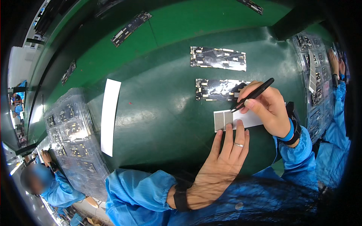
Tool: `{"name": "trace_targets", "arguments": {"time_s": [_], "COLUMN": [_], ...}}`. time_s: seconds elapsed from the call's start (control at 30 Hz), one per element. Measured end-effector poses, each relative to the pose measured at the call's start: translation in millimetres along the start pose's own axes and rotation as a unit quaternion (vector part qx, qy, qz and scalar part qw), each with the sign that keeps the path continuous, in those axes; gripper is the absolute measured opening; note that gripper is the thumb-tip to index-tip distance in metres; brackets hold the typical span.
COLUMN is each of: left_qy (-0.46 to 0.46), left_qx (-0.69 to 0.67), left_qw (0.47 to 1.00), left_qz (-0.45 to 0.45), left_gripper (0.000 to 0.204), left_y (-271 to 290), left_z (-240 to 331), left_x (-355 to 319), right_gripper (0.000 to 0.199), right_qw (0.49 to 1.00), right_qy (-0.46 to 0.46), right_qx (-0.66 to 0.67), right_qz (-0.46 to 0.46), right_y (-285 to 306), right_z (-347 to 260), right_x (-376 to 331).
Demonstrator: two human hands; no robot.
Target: The person assembles printed circuit boards by applying labels and small electronic parts from a component tray onto the boards using tweezers.
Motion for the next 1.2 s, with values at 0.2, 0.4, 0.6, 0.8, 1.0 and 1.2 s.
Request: {"name": "trace_targets", "arguments": {"time_s": [0.2, 0.4, 0.6, 0.8, 1.0, 1.2], "left_qy": [0.018, 0.024, 0.028, 0.053, 0.076, 0.071], "left_qx": [0.001, 0.001, 0.007, -0.041, -0.028, -0.031], "left_qw": [1.000, 1.000, 1.000, 0.997, 0.995, 0.996], "left_qz": [0.001, -0.007, -0.010, 0.033, 0.055, 0.038], "left_gripper": [0.078, 0.074, 0.072, 0.071, 0.077, 0.078], "left_y": [-3, -2, 2, 20, 8, 9], "left_z": [-4, -5, -8, -24, -42, -42], "left_x": [3, 7, 13, 21, 35, 35], "right_gripper": [0.015, 0.014, 0.014, 0.018, 0.019, 0.018], "right_qw": [1.000, 0.999, 0.997, 0.988, 0.992, 0.994], "right_qy": [-0.017, -0.028, -0.028, -0.008, -0.039, -0.034], "right_qx": [0.015, 0.036, 0.056, 0.039, 0.064, 0.066], "right_qz": [0.008, 0.021, 0.044, 0.151, 0.098, 0.086], "right_y": [3, 4, 12, 43, 29, 21], "right_z": [4, 3, -5, -12, -3, -6], "right_x": [0, 3, 1, 23, 32, 36]}}
Point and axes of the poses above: each hand's wrist, its own x-axis towards the middle knuckle, its own y-axis out of the back of the hand, z = x × y, the point moved 3 cm from there along x, towards the middle knuckle, and after that the axes turned 15 degrees about -y, right-handed, at the moved point
